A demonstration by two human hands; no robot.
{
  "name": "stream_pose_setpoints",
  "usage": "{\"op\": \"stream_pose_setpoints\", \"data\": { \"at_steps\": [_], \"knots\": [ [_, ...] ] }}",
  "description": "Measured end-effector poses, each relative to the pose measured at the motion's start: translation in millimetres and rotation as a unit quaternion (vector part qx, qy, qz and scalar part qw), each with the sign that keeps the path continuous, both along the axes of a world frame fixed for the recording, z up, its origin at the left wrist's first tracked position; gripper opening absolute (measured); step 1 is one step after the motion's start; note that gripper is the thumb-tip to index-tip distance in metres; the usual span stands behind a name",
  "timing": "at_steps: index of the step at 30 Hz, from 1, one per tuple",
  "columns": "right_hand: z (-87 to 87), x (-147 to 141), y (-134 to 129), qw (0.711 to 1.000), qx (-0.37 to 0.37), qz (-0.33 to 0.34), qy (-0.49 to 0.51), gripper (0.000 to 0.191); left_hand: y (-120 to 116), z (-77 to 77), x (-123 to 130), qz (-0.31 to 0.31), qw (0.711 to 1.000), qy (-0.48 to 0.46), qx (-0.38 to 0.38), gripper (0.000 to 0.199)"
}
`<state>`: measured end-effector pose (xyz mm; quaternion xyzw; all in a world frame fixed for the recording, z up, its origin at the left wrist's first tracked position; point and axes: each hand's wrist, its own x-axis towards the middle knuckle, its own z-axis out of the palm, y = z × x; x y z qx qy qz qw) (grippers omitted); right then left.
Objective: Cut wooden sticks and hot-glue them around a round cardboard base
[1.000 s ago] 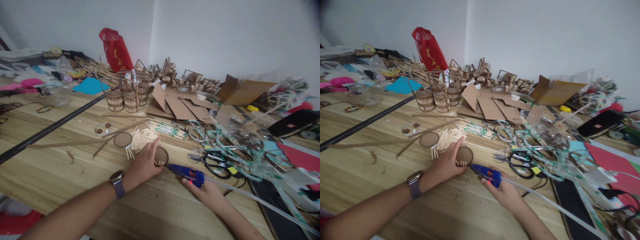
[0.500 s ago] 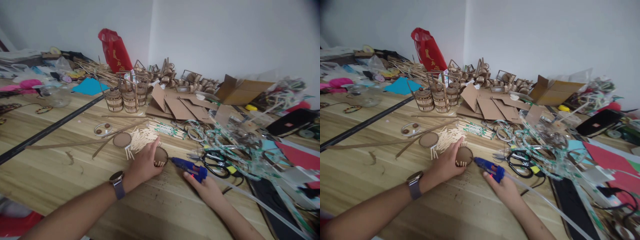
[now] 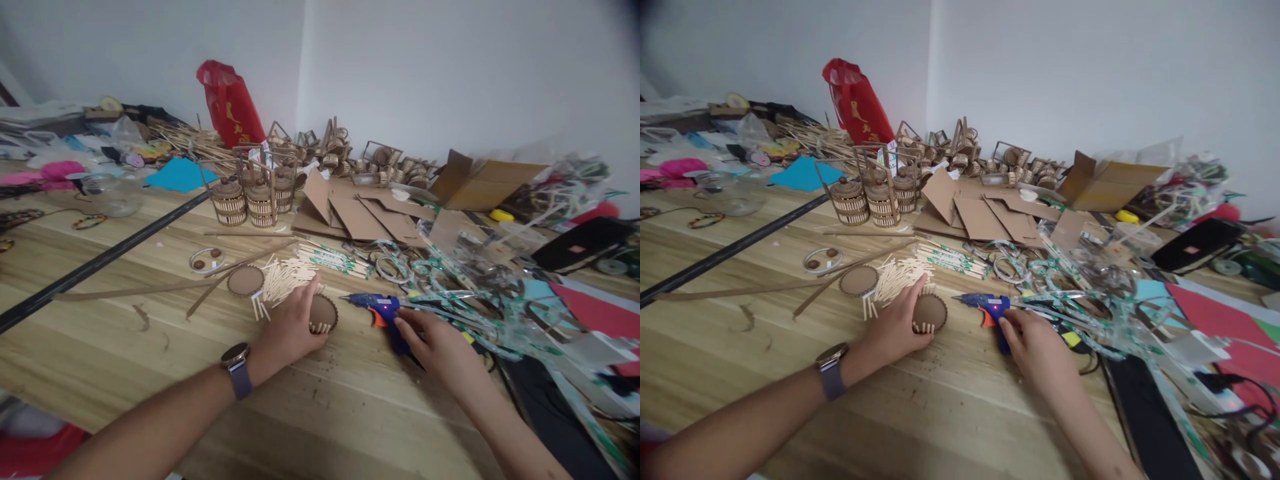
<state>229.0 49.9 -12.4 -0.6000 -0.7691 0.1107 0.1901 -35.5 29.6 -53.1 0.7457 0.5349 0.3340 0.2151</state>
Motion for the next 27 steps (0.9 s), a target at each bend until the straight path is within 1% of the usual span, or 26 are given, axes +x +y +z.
{"op": "stream_pose_setpoints", "data": {
  "at_steps": [2, 5, 7, 8, 9, 11, 13, 15, 18, 21, 24, 27],
  "knots": [
    [12.0, -13.4, 6.0, 0.995, 0.051, 0.065, -0.051, 0.034, -0.2, 0.9, 0.7, 0.007, 1.0, 0.002, -0.007, 0.104],
    [23.3, -44.7, 29.1, 0.987, 0.058, 0.141, -0.052, 0.024, 0.7, 0.1, 1.2, 0.015, 1.0, 0.006, -0.011, 0.105],
    [24.5, -68.1, 52.3, 0.981, 0.053, 0.18, -0.05, 0.02, 1.7, -2.2, 1.1, 0.017, 1.0, 0.007, -0.008, 0.106],
    [23.2, -79.5, 64.8, 0.973, 0.043, 0.224, -0.047, 0.019, 2.2, -3.5, 1.0, 0.016, 1.0, 0.006, -0.005, 0.107],
    [21.0, -90.4, 77.0, 0.967, 0.034, 0.247, -0.046, 0.019, 2.7, -4.7, 0.8, 0.016, 1.0, 0.004, -0.001, 0.108],
    [14.9, -109.8, 98.5, 0.96, 0.019, 0.276, -0.046, 0.017, 3.5, -6.2, 0.6, 0.014, 1.0, 0.001, 0.008, 0.109],
    [8.2, -125.1, 113.6, 0.956, 0.01, 0.29, -0.046, 0.017, 3.7, -6.0, 0.5, 0.012, 1.0, -0.002, 0.012, 0.109],
    [2.4, -135.6, 121.8, 0.951, 0.0, 0.305, -0.046, 0.016, 3.3, -4.5, 0.6, 0.01, 1.0, -0.005, 0.01, 0.107],
    [-3.5, -143.2, 124.8, 0.944, -0.017, 0.327, -0.041, 0.015, 2.3, -1.4, 0.7, 0.006, 1.0, -0.007, 0.007, 0.106],
    [-6.6, -143.6, 123.2, 0.943, -0.023, 0.33, -0.027, 0.014, 1.7, 0.9, 0.7, 0.002, 1.0, -0.008, 0.004, 0.106],
    [-6.8, -138.8, 121.2, 0.952, -0.017, 0.304, 0.0, 0.011, 1.6, 2.1, 0.6, -0.001, 1.0, -0.01, 0.001, 0.106],
    [-2.6, -127.2, 115.1, 0.968, 0.001, 0.249, 0.043, 0.009, 1.5, 1.9, 0.5, 0.0, 1.0, -0.011, 0.0, 0.106]
  ]
}}
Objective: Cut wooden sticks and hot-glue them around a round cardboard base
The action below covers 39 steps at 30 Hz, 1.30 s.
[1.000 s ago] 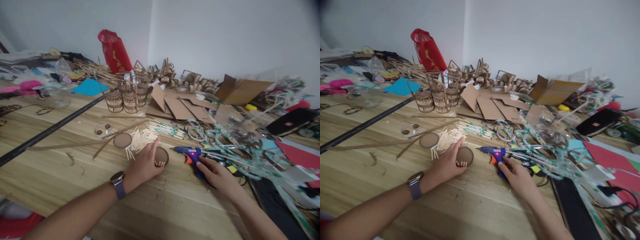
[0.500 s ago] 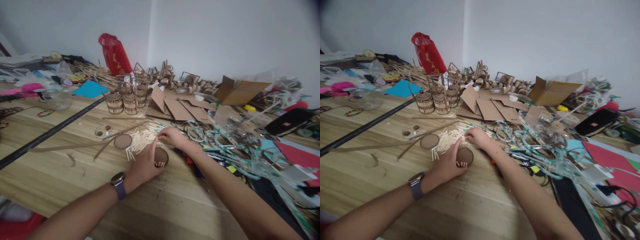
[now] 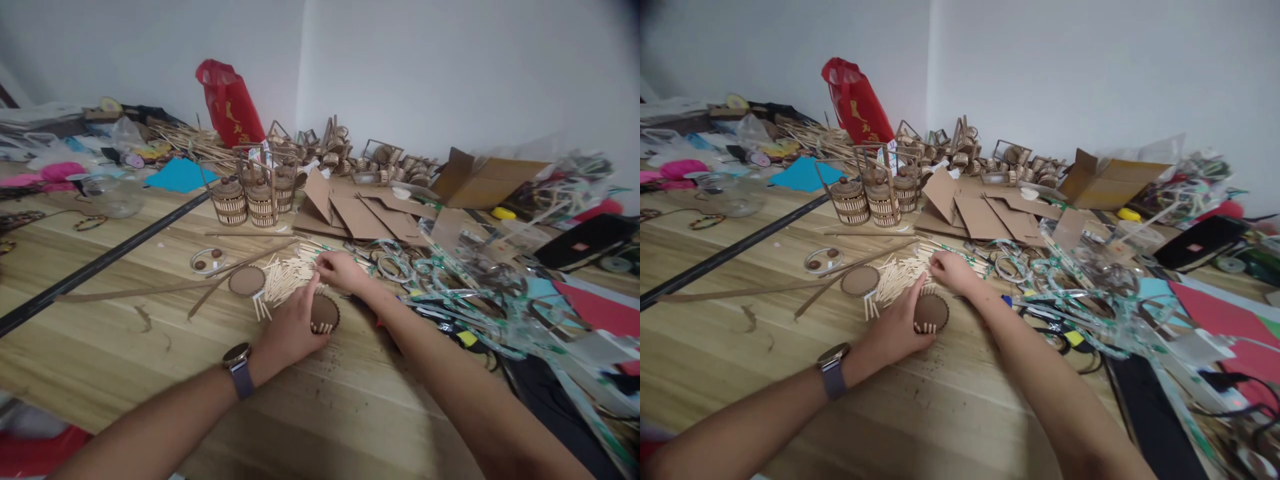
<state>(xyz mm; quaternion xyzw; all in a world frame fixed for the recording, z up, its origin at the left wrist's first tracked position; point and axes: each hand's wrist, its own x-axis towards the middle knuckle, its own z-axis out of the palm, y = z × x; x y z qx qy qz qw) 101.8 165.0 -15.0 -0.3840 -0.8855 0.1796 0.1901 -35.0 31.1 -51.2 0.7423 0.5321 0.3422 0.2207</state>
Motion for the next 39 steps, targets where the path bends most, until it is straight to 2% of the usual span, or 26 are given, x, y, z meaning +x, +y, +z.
{"op": "stream_pose_setpoints", "data": {
  "at_steps": [2, 5, 10, 13, 23, 39],
  "knots": [
    [5.0, 12.3, -10.8, 0.999, 0.001, -0.035, 0.033, 0.008, -0.1, -0.9, -0.1, 0.001, 1.0, 0.007, 0.0, 0.105],
    [12.3, 34.4, -40.1, 0.996, -0.011, -0.059, 0.07, 0.008, -0.2, -3.4, -0.4, 0.001, 1.0, 0.019, 0.007, 0.105],
    [13.6, 57.5, -98.8, 0.988, -0.103, -0.049, 0.103, 0.018, 0.2, -6.9, -0.9, 0.001, 1.0, 0.006, 0.011, 0.108],
    [7.5, 56.3, -116.6, 0.987, -0.131, -0.039, 0.084, 0.017, 0.5, -6.2, -1.0, -0.001, 1.0, 0.003, 0.01, 0.109],
    [-12.1, 48.3, -116.0, 0.995, -0.099, -0.016, 0.021, 0.013, 1.0, -2.5, -1.5, -0.003, 1.0, 0.027, 0.016, 0.104],
    [-22.5, 48.9, -116.8, 0.997, -0.058, 0.01, 0.044, 0.014, 1.0, -1.3, -2.7, -0.012, 1.0, 0.022, 0.018, 0.1]
  ]
}}
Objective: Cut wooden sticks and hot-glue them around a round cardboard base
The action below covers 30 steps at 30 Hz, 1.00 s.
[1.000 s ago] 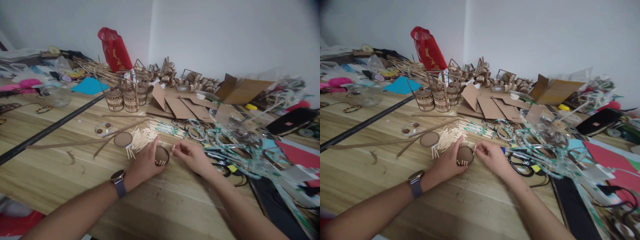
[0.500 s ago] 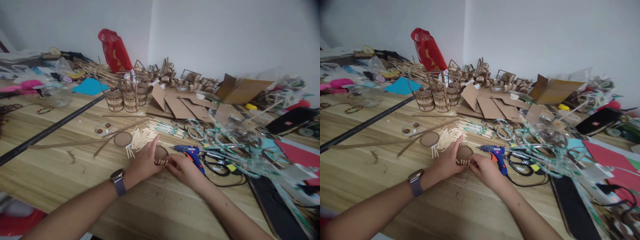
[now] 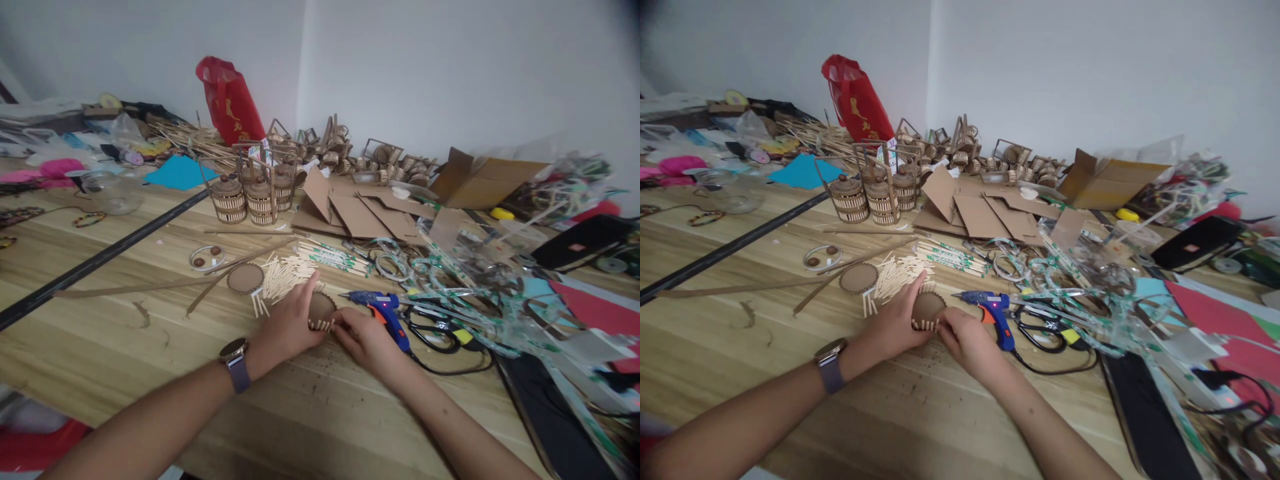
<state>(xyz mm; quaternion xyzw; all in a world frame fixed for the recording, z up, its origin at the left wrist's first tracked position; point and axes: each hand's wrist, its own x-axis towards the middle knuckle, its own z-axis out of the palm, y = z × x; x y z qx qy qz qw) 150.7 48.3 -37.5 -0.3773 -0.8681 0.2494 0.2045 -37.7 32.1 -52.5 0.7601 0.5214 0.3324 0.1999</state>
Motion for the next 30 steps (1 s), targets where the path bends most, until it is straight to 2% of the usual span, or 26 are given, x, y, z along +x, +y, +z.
{"op": "stream_pose_setpoints", "data": {
  "at_steps": [12, 17, 23, 30],
  "knots": [
    [-3.5, 0.0, -0.6, 0.999, 0.027, 0.008, 0.025, 0.013, 3.0, 1.0, -4.6, -0.028, 0.999, -0.01, -0.014, 0.103],
    [-4.3, 0.7, -0.4, 0.999, 0.024, 0.009, 0.029, 0.014, 3.5, -0.1, -7.5, -0.046, 0.998, -0.006, -0.039, 0.115],
    [-5.9, 1.3, 0.4, 0.999, 0.028, 0.011, 0.033, 0.013, 11.5, 0.6, -19.7, -0.096, 0.995, 0.011, -0.026, 0.102],
    [-5.0, 1.2, 1.1, 0.999, 0.037, 0.01, 0.031, 0.013, 13.0, 0.0, -21.9, -0.091, 0.995, 0.024, -0.023, 0.095]
  ]
}}
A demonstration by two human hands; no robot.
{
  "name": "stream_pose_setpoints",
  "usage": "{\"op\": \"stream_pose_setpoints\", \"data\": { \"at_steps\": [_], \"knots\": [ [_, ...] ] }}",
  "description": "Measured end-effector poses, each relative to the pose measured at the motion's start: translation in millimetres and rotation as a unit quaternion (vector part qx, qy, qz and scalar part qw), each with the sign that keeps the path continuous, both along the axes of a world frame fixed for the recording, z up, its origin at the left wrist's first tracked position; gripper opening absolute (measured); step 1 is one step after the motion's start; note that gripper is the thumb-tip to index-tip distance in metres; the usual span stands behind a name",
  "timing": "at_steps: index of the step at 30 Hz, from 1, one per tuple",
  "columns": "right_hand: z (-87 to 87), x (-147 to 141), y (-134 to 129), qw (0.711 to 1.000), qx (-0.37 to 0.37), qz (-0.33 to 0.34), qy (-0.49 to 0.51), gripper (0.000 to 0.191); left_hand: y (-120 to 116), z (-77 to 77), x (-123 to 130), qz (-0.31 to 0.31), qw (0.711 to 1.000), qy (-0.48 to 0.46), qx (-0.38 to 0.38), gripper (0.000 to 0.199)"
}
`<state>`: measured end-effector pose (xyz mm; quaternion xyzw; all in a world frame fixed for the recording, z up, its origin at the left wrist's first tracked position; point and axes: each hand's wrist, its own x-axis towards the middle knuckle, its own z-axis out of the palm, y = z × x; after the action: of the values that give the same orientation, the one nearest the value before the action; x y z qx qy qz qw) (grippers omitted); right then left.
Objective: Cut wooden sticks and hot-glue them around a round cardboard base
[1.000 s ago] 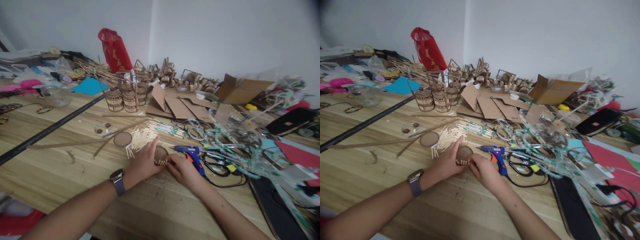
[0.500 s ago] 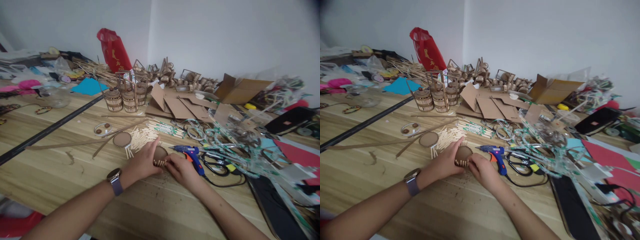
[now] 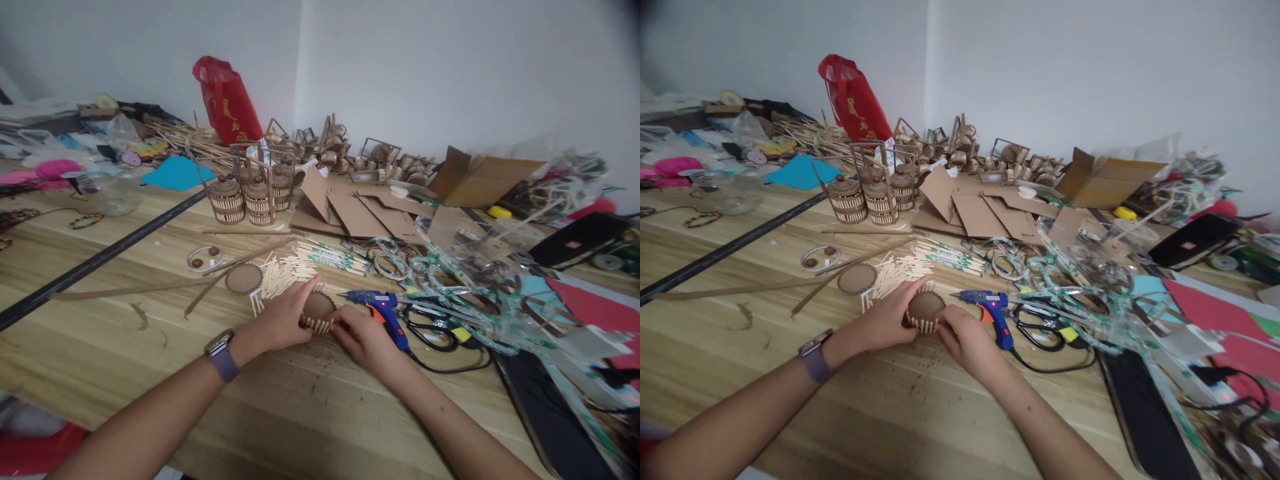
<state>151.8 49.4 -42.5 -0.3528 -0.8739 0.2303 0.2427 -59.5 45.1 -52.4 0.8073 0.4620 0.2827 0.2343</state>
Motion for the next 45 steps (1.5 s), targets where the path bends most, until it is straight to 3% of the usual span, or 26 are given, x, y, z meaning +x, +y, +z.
{"op": "stream_pose_setpoints", "data": {
  "at_steps": [11, 24, 27, 32, 38, 42, 45],
  "knots": [
    [-2.0, 0.5, 1.1, 1.0, 0.002, 0.001, 0.007, 0.013, 1.9, 2.2, -0.9, -0.003, 1.0, -0.009, -0.011, 0.087],
    [-1.6, -0.2, -0.1, 1.0, 0.003, -0.009, -0.001, 0.013, 2.2, 3.6, -0.7, -0.004, 1.0, -0.012, -0.026, 0.094],
    [0.7, -1.0, -2.2, 1.0, -0.002, -0.016, -0.013, 0.015, 0.5, 0.2, 2.4, 0.003, 1.0, -0.014, -0.019, 0.102],
    [13.6, 2.9, -4.0, 0.999, 0.001, -0.021, -0.04, 0.024, -1.2, -3.3, 5.1, 0.024, 1.0, -0.015, 0.0, 0.091],
    [32.0, 32.6, 1.4, 0.981, 0.042, -0.165, -0.092, 0.023, -2.4, 4.9, 0.7, -0.018, 1.0, -0.011, -0.023, 0.106],
    [25.7, 53.1, -0.3, 0.937, 0.064, -0.284, -0.194, 0.027, -7.2, 2.9, 6.9, 0.028, 0.999, -0.024, -0.025, 0.117],
    [16.1, 59.6, -1.9, 0.917, 0.04, -0.329, -0.224, 0.031, -12.0, -0.6, 15.7, 0.081, 0.997, -0.018, -0.006, 0.116]
  ]
}}
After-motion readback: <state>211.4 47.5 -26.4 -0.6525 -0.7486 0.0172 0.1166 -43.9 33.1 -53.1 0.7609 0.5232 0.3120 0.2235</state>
